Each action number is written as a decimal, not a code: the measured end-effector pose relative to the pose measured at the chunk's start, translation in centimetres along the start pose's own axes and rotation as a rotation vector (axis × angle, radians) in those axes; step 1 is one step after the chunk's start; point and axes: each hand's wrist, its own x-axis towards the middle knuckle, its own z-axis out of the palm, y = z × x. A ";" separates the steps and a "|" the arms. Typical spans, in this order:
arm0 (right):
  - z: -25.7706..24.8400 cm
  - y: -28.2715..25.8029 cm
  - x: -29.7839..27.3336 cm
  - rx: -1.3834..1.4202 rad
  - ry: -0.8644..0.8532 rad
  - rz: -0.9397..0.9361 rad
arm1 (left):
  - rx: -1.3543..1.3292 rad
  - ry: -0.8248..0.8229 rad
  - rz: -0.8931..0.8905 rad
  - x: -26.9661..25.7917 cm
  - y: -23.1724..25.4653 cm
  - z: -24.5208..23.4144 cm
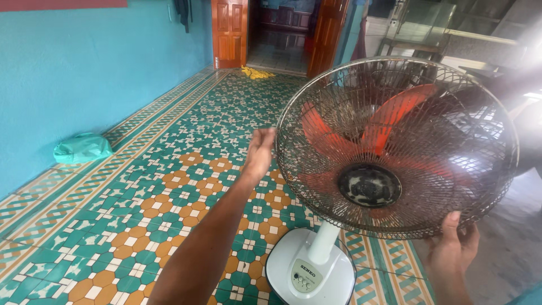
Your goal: The person assembles a standing fan by attaching the rear motor housing, mounting the front grille, installing the orange fan blade, and securing the front grille. The person then adjusts the fan head and positions the unit on the floor.
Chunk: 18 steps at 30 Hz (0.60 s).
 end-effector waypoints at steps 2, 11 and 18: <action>-0.3 -0.1 0.3 0.001 -0.020 -0.003 | -0.141 0.000 0.015 0.9 -1.5 0.1; -1.9 0.0 1.9 -0.130 0.010 0.057 | -0.522 -0.259 -0.070 4.3 -7.2 1.1; -3.8 -0.8 1.9 -0.060 -0.072 0.075 | 0.158 -0.170 0.060 1.6 -6.7 0.8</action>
